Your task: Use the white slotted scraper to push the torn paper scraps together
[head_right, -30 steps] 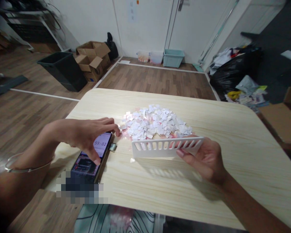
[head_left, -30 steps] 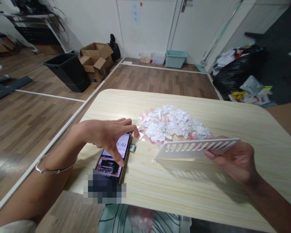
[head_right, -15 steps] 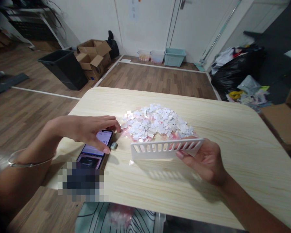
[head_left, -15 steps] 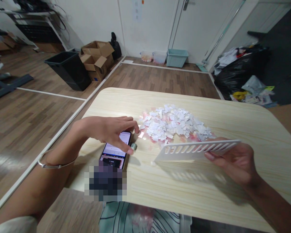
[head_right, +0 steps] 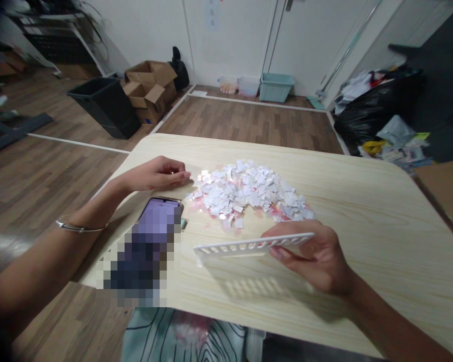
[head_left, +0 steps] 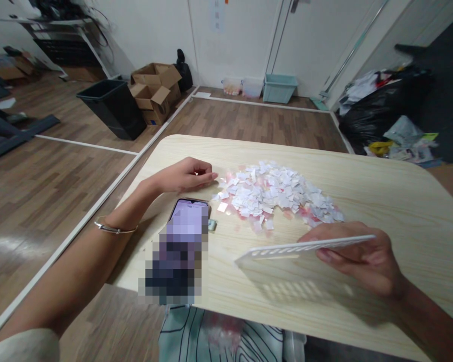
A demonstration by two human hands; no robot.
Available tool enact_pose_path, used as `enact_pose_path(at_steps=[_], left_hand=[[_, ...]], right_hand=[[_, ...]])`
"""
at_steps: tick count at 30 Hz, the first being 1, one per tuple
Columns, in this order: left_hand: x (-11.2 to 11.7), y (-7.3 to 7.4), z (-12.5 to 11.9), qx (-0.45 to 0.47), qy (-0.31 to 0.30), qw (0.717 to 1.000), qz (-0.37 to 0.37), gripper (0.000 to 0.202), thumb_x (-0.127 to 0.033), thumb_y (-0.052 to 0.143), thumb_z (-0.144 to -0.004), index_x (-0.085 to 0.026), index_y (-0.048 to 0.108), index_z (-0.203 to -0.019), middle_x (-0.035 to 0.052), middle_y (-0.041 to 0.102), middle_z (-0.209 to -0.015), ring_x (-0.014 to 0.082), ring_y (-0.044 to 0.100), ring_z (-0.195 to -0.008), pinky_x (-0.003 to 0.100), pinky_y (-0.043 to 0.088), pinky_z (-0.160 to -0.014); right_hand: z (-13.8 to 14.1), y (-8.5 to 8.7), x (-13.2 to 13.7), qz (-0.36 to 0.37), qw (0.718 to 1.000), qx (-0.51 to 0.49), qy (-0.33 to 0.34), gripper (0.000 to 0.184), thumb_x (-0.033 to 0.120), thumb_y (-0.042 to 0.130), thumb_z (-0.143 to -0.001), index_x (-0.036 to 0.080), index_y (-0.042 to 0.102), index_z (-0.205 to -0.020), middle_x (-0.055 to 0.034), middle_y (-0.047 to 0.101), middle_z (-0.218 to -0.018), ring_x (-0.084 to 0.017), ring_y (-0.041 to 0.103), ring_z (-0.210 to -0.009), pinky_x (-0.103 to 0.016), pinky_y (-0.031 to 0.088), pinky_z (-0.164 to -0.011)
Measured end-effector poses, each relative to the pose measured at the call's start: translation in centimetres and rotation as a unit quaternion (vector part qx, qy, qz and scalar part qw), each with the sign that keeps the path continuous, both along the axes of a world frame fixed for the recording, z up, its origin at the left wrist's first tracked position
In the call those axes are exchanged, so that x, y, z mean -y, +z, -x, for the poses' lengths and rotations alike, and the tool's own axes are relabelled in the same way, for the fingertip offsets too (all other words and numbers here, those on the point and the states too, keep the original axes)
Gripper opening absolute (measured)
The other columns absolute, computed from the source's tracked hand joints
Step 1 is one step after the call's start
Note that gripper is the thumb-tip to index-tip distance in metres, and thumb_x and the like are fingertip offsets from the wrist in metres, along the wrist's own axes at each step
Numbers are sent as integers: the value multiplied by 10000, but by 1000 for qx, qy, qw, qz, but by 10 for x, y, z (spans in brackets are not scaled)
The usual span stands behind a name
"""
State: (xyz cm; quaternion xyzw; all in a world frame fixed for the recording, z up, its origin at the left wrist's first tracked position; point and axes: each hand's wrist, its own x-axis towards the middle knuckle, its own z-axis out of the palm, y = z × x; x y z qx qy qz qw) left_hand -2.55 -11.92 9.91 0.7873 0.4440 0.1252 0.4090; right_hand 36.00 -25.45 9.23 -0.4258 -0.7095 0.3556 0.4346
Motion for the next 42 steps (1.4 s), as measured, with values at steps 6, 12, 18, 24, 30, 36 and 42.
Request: enact_pose_path(at_steps=[6,12,18,24,30,36,42], left_hand=[[-5,-13,-5,-22,13,994,-106,446,-490,568,-1009,-195,518,-679,-45,404,-621,93,328,-609,275,272,-578],[-4,-12,-5,-33,8,993,-116,438,-480,558,-1017,-192,521,-689,-46,392,-628,97,312,-615,281,268,-584],[-3,-12,-7,-32,14,993,-114,453,-505,557,-1014,-193,533,-687,-42,403,-625,102,324,-618,286,265,-587],[-2,-12,-7,-29,16,992,-122,442,-486,560,-1015,-193,530,-686,-42,410,-621,101,331,-621,284,270,-594],[-1,-12,-8,-37,19,990,-133,444,-496,566,-1013,-198,525,-686,-43,415,-606,104,327,-613,292,264,-599],[-1,-11,-9,-43,16,990,-131,428,-493,572,-1007,-203,536,-694,-44,425,-600,106,341,-602,296,271,-597],[-1,-10,-10,-48,17,990,-135,438,-495,588,-1002,-207,536,-676,-46,419,-581,104,336,-583,291,273,-583]], right_hand=[[11,9,-7,-24,981,-85,175,283,129,775,-944,296,911,-1127,-117,911,-934,-274,892,-804,-317,721,-701],[14,4,-8,-37,975,-49,213,255,134,780,-922,263,879,-1119,-97,901,-893,-246,881,-800,-291,700,-732],[14,5,-7,-62,965,4,256,231,296,728,-993,244,820,-1198,-106,894,-982,-224,875,-889,-275,689,-789],[13,-5,-5,-100,947,84,293,206,283,710,-1028,201,767,-1208,-130,855,-983,-223,816,-862,-319,646,-759],[20,-3,0,-144,934,162,285,187,83,598,-977,222,719,-1010,-32,716,-740,-175,625,-580,-309,442,-511],[21,-4,2,-152,925,156,311,226,49,575,-955,243,662,-1031,26,633,-623,-188,526,-492,-385,301,-499],[22,-6,4,-120,932,122,320,246,38,578,-944,284,578,-934,40,585,-592,-193,493,-469,-404,256,-509]])
